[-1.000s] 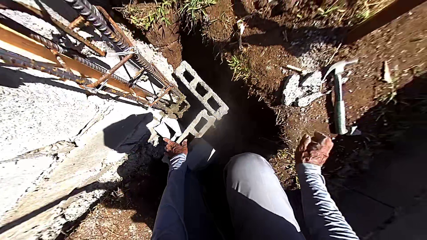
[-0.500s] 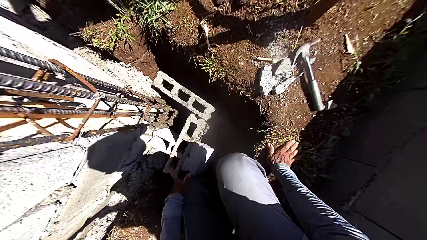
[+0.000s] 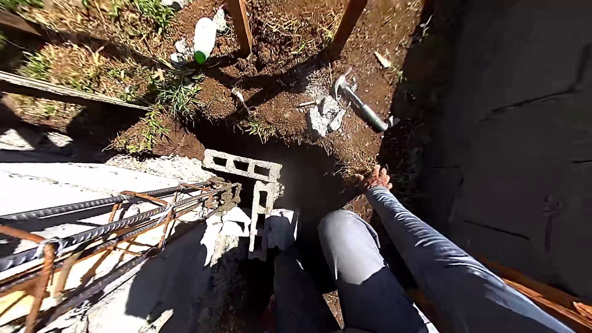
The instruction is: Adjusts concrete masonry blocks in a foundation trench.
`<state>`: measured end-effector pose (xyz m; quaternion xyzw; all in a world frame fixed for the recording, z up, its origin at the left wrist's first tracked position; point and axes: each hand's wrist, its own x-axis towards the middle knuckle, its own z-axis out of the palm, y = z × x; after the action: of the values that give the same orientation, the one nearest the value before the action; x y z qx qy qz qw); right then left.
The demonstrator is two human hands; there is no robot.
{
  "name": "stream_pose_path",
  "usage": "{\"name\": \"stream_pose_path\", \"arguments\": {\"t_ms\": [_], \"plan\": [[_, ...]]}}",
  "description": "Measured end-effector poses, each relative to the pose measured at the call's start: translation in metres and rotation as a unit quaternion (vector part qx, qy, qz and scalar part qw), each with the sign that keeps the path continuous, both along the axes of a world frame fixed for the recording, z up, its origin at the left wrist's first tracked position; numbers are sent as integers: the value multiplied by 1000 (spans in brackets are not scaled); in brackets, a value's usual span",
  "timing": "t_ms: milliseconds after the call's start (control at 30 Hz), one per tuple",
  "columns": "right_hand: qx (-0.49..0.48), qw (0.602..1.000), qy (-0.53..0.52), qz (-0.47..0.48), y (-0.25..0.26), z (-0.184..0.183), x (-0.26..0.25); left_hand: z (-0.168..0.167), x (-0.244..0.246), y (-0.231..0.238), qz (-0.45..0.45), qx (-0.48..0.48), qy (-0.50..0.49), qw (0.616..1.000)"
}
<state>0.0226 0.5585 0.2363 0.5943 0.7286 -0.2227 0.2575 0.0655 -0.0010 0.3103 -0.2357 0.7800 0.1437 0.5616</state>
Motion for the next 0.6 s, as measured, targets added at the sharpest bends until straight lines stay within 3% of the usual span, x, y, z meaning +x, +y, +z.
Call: {"name": "stream_pose_path", "arguments": {"t_ms": [67,133,233,600], "plan": [[-26,999,39,-12,-11,29,-11,5,-15,1,-46,46,26,998],[-53,995,73,36,-22,56,-18,8,-34,8,-74,78,47,993],[-49,989,122,68,-50,82,0,27,-53,14,-91,103,53,989],[36,949,312,-28,-83,209,59,48,-59,-10,-86,115,49,988]]}}
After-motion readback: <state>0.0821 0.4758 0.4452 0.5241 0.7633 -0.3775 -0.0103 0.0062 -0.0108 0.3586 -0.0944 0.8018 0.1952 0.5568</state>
